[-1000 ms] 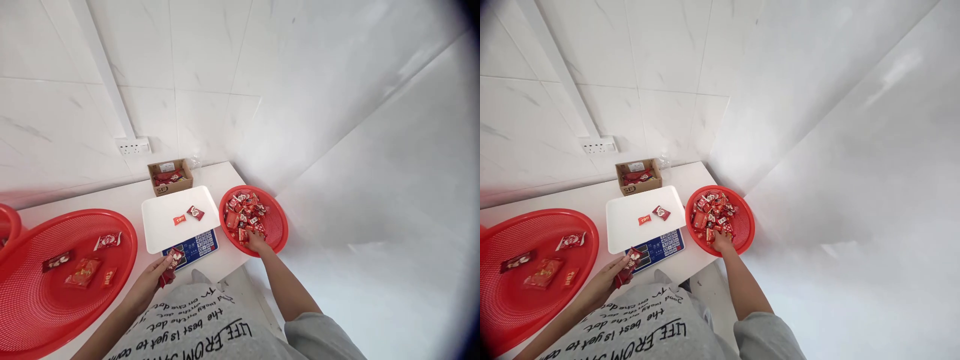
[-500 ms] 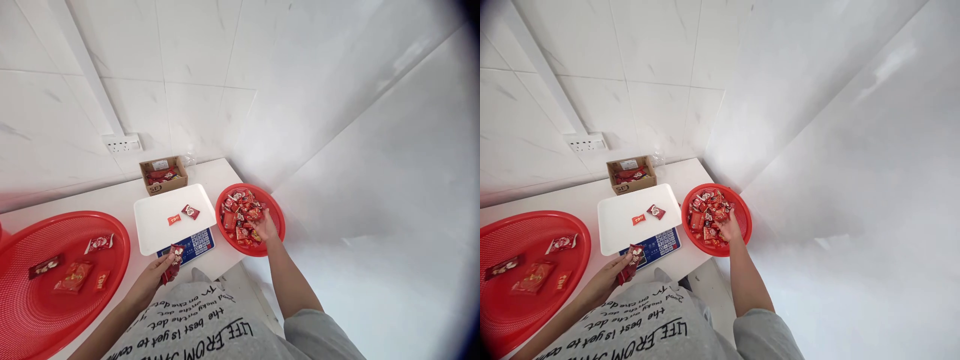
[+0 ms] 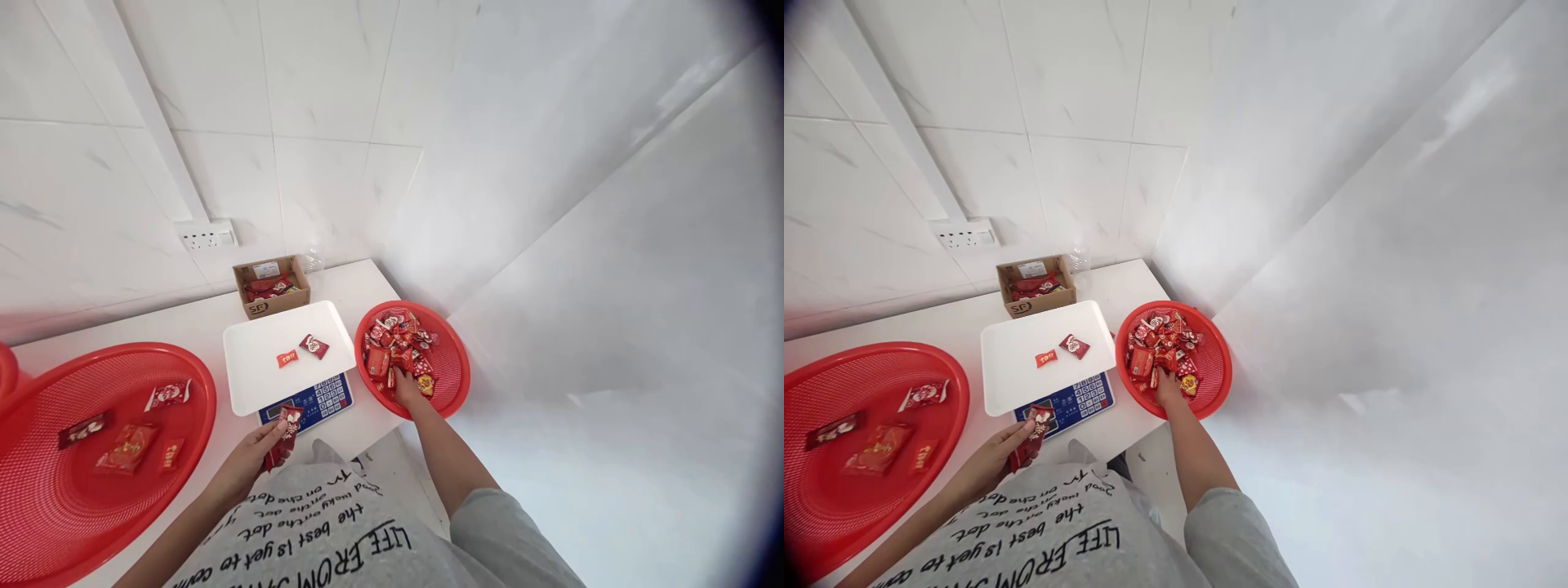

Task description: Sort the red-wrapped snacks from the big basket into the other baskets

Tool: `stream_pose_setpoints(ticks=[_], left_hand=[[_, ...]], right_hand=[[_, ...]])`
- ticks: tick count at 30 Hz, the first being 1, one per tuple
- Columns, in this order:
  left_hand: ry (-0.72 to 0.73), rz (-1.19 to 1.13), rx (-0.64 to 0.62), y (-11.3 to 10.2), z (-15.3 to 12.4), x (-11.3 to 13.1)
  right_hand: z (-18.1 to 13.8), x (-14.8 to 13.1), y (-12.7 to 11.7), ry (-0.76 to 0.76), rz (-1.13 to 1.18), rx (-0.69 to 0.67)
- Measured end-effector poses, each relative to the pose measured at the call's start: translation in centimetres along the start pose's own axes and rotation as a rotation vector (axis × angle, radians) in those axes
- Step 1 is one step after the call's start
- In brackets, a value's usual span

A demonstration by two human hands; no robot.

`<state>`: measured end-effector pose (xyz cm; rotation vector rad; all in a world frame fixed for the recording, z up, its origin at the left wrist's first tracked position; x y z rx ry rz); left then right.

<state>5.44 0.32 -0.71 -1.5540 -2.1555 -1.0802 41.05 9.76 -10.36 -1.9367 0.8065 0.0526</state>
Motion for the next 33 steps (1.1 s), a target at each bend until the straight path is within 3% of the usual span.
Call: stream_pose_setpoints(ticks=[10, 15, 19, 23, 27, 30, 33], left_hand=[[-0.005, -0.011, 0.009, 0.1, 0.0, 0.0], [-0.019, -0.003, -0.013, 0.4, 0.1, -0.2], [-0.013, -0.015, -0.029, 0.3, 0.3, -0.6], [0.009, -0.026, -0.054, 0.5, 0.2, -0.4], [0.02, -0.05, -0.045, 0.1, -0.3, -0.4], [0.025, -0.076, -0.015, -1.0, -0.5, -0.6], [0.036, -0.089, 0.015, -2.2, -0.7, -1.0]], right_hand=[[-1.6, 0.4, -3.1, 0.045, 0.651, 0.05], [-3.4, -0.9, -4.6, 0.018, 0.965, 0.035], [-5.0, -4.6, -4.4, -0.045, 1.096, -0.027], [-6.2, -10.9, -2.8, -0.146, 1.214, -0.167], [-6.8, -16.3, -0.4, -0.152, 1.286, -0.285], [-6.8, -18.5, 1.2, -0.144, 1.263, -0.318], [-6.8, -18.7, 2.5, -0.11, 1.225, -0.33]])
Point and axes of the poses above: each hand's wrist, its own z-axis towards the middle knuckle, its own y-axis out of the palm, x = y × z, the point moved 9 cm from there along z, towards the middle knuckle, and after that the axes turned 14 degrees about -z, right-handed, at the moved point
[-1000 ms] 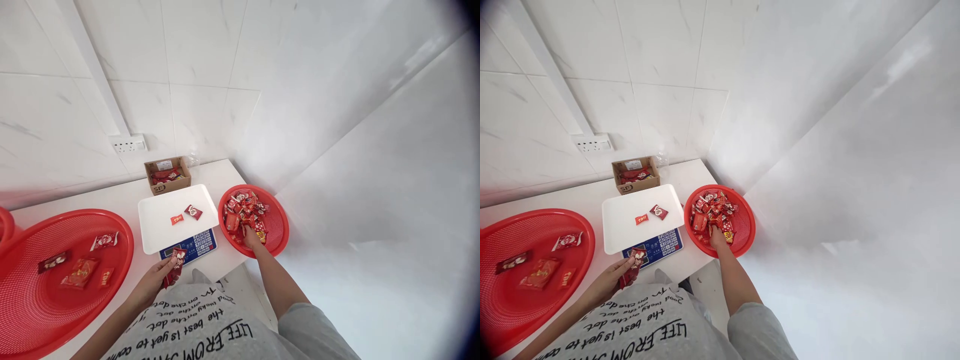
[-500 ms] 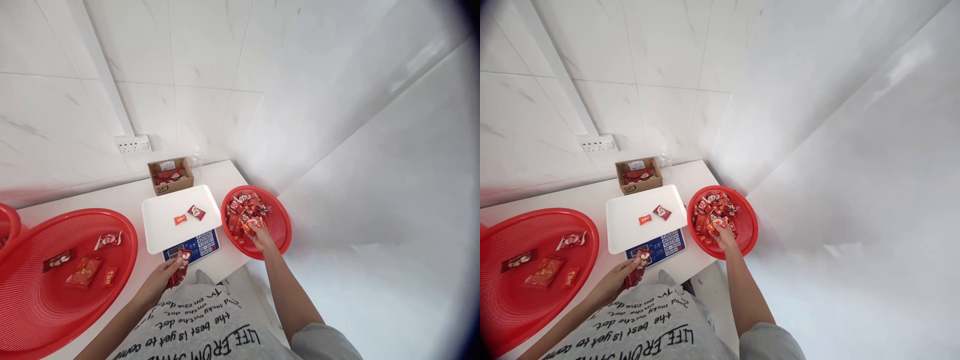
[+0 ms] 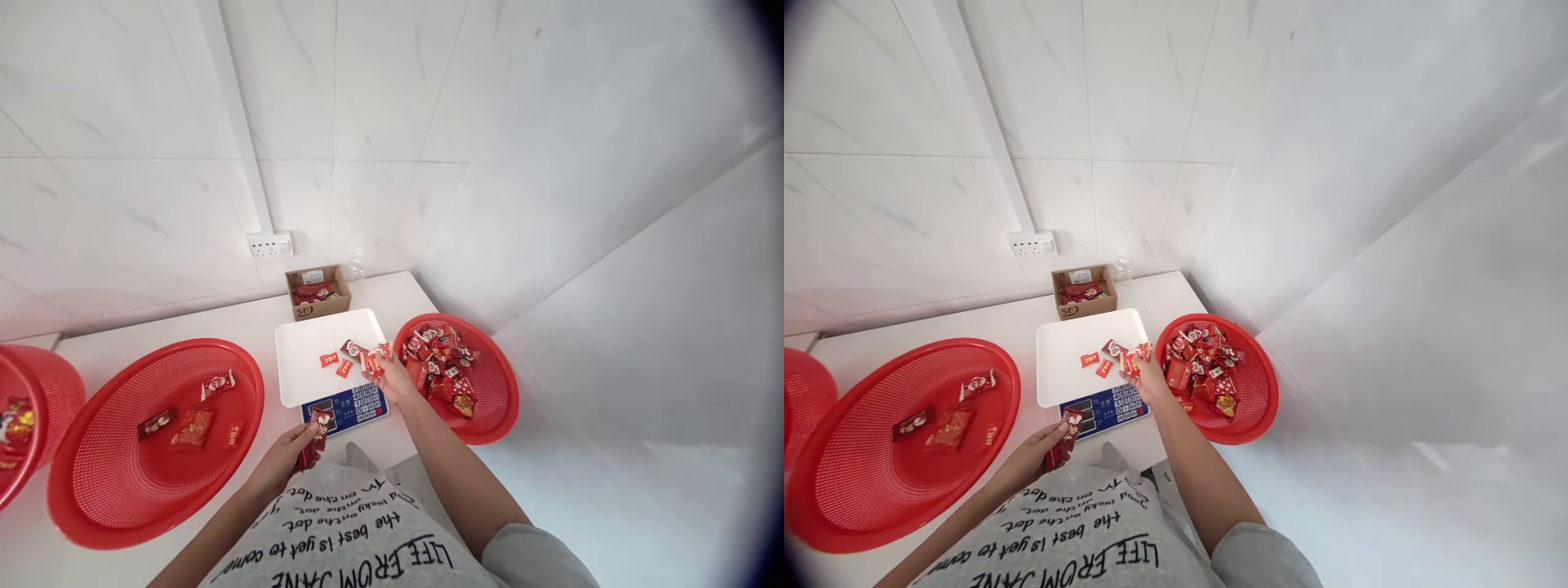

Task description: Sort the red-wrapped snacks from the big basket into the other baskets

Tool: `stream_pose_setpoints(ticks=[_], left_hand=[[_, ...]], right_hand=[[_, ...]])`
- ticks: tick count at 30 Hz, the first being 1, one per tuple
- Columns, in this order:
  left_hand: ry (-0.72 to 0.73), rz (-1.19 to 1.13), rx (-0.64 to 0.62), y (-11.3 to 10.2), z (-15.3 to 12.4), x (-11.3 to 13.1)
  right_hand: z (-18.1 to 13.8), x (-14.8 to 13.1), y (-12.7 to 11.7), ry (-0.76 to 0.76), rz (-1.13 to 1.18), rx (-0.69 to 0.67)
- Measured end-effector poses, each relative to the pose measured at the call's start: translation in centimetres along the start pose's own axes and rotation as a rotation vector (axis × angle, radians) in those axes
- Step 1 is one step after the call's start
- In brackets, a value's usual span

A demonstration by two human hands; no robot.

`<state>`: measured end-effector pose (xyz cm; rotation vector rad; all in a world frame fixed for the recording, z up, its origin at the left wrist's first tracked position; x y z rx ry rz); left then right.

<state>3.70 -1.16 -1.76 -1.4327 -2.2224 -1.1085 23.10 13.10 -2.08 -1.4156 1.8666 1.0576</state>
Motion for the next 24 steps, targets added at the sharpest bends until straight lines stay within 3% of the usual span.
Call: stream_pose_setpoints(ticks=[6, 13, 18, 24], left_hand=[[-0.005, -0.02, 0.02, -1.0, 0.0, -0.5], [0.004, 0.01, -0.028, 0.0, 0.3, -0.3], [-0.01, 0.006, -0.05, -0.2, 0.4, -0.6], [0.012, -0.001, -0.038, -0.7, 0.2, -0.4]], right_hand=[[-0.4, 1.3, 0.2, 0.083, -0.061, -0.015], [-0.4, -1.9, 3.8, -0.027, -0.022, -0.149], [0.6, -2.2, 4.9, -0.043, -0.017, -0.176], [2.0, -0.5, 3.7, -0.008, -0.087, -0.063]])
Point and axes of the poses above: each hand's wrist, its own z-axis towards the middle knuckle, its own y-axis out of the palm, x = y × z, the point moved 9 cm from there along z, towards the middle knuckle, and after that the axes turned 14 degrees about -z, right-handed, at the moved point
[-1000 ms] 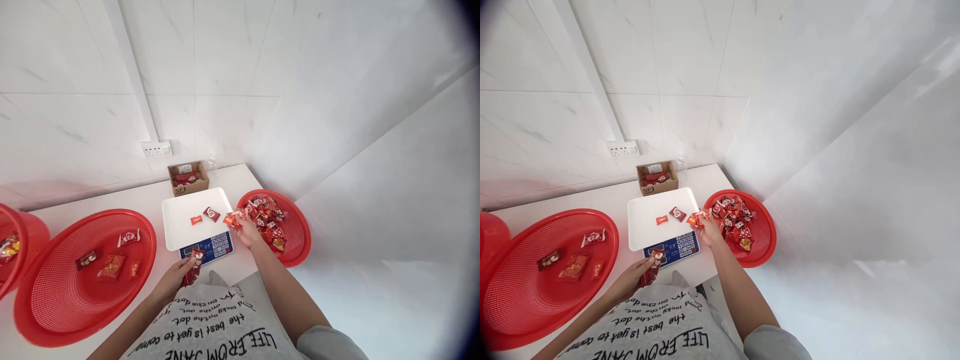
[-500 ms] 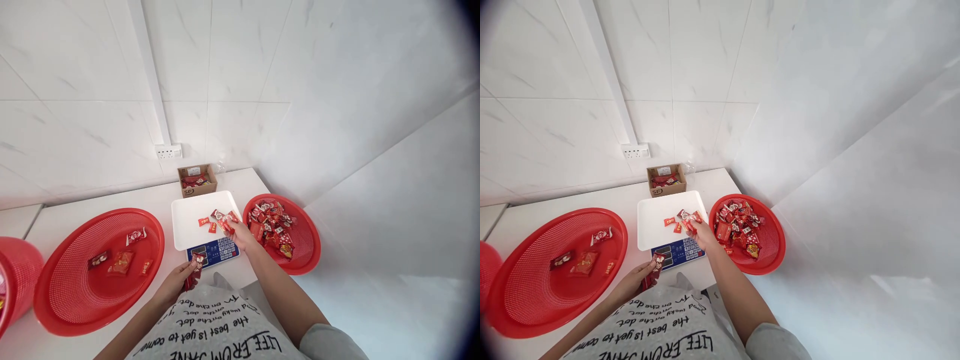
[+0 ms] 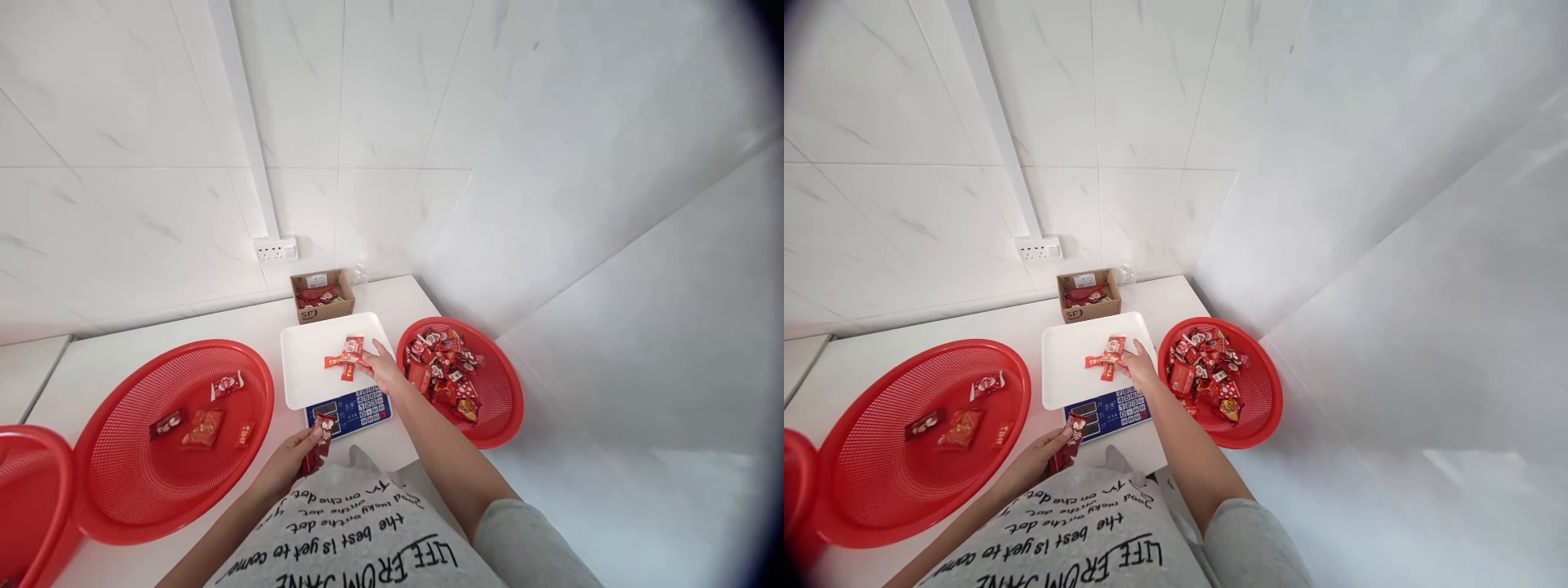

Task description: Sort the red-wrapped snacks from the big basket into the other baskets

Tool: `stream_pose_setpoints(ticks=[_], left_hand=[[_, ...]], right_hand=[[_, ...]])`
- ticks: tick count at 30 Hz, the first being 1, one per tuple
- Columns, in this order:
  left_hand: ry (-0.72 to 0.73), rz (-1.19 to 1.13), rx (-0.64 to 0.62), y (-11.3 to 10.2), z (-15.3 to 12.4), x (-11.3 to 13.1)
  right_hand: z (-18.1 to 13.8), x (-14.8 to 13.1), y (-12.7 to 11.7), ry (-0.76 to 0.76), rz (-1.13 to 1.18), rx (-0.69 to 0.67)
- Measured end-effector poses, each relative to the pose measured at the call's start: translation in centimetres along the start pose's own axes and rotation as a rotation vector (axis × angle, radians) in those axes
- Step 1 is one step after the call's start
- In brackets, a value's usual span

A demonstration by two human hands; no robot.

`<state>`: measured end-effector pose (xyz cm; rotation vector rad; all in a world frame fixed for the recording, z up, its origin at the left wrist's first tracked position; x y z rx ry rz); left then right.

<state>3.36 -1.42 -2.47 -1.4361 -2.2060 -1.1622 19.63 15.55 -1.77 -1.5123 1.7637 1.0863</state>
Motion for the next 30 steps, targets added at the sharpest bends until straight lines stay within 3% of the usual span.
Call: stream_pose_setpoints(ticks=[6, 11, 14, 16, 18, 22, 30], left_hand=[[0.008, -0.03, 0.006, -0.2, 0.0, 0.0], [-0.014, -0.003, 0.011, 0.0, 0.1, 0.0], [-0.023, 0.028, 0.011, 0.4, 0.1, 0.6], [-0.013, 0.05, 0.001, 0.9, 0.2, 1.2], [0.002, 0.063, -0.013, 1.5, 0.4, 2.0], [0.019, 0.044, 0.004, 2.6, 1.3, 3.4], [-0.028, 0.069, 0.067, 3.4, 3.8, 4.3]], right_hand=[[-2.2, 1.1, -2.8, -0.023, -0.032, 0.032], [-5.4, 1.0, -8.9, -0.071, -0.051, 0.139], [-7.4, 0.8, -14.2, -0.124, -0.156, 0.327], [-8.7, 0.7, -17.5, -0.153, -0.362, 0.486], [-9.7, 0.6, -19.2, -0.188, -0.621, 0.588], [-10.0, 1.7, -18.5, -0.22, -1.029, 0.566], [-10.4, 2.9, -15.7, -0.123, -1.459, 0.512]])
Point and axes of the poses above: each hand's wrist, its own z-axis towards the middle knuckle, its own y-axis out of the palm, x = y × z, the point moved 9 cm from there along z, towards the middle knuckle, and after that the axes turned 14 degrees about -z, right-handed, at the moved point
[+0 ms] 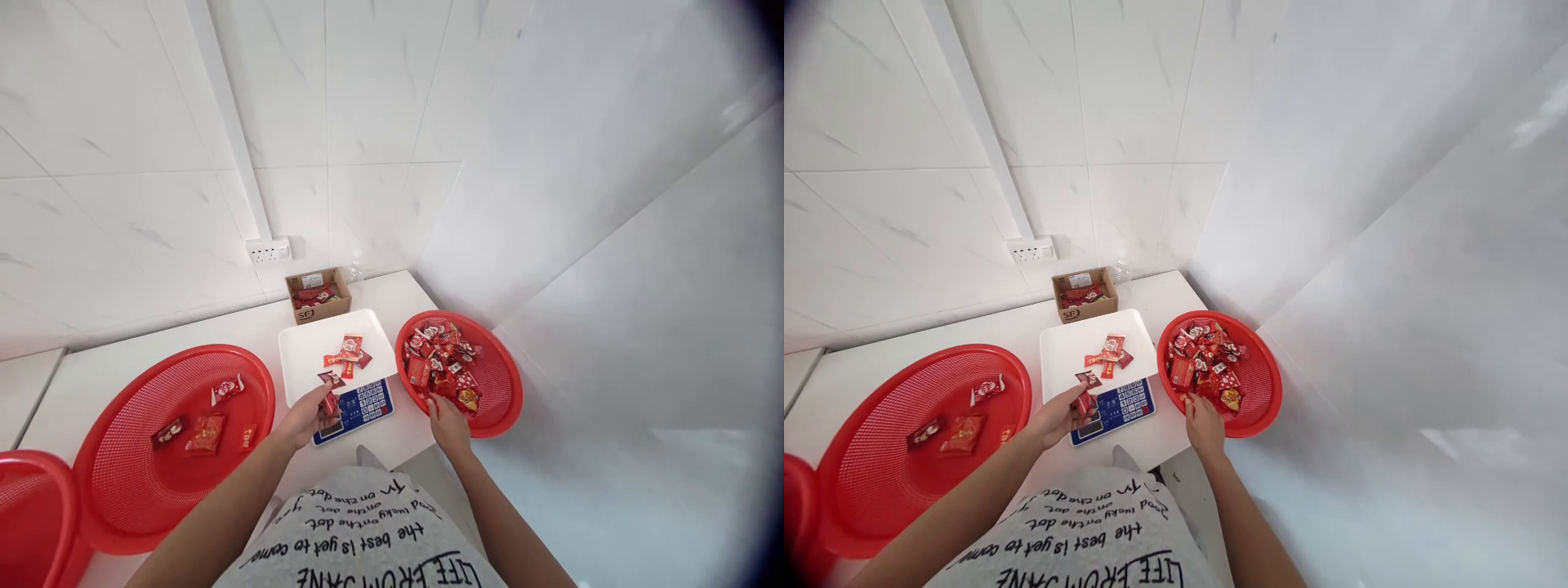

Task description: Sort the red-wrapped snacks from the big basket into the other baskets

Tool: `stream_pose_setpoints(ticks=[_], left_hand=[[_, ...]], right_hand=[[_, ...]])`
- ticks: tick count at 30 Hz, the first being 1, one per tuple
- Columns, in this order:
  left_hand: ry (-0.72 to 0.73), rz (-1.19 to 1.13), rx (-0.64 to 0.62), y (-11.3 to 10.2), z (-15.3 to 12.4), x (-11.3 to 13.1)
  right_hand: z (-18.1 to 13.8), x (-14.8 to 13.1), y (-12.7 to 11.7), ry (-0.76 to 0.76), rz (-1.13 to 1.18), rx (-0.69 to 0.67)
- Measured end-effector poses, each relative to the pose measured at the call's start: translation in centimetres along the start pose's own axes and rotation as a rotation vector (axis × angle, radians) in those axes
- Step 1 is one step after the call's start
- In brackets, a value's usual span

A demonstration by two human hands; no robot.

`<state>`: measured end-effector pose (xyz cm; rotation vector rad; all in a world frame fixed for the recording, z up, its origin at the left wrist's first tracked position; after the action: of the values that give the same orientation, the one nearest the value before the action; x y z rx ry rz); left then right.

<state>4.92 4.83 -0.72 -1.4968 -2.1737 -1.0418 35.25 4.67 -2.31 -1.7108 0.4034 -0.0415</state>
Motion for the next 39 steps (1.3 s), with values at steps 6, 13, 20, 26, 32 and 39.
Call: stream_pose_setpoints(ticks=[6, 13, 20, 26, 32, 39], left_hand=[[-0.036, 0.305, -0.057, 0.1, -1.0, -1.4], [0.339, 0.918, 0.094, -0.7, -1.3, 2.7], [0.468, 1.419, 0.128, 0.0, 1.0, 4.5], [0.507, 1.597, 0.116, 1.8, 2.8, 5.9], [0.567, 1.64, 0.154, 2.9, 3.6, 7.1], [0.658, 1.665, 0.155, 5.1, 4.0, 6.8]], right_hand=[[-0.3, -0.2, -0.5, 0.019, -0.049, -0.018], [-0.5, -0.3, -0.4, 0.028, -0.122, -0.017], [-0.5, -0.3, -0.3, 0.023, -0.156, 0.008], [-0.5, -0.2, -0.2, 0.03, -0.17, 0.018], [-0.6, -0.3, -0.3, 0.035, -0.179, 0.013], [-0.5, -0.3, -0.2, 0.039, -0.175, 0.001]])
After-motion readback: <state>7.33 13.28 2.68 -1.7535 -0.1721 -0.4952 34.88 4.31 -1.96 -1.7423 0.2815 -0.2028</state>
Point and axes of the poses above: each hand's wrist, its own z-axis towards the middle knuckle, its own y-axis out of the palm, x = y × z, the point moved 9 cm from there along z, towards the middle knuckle, and after that the axes turned 14 degrees about -z, right-handed, at the moved point
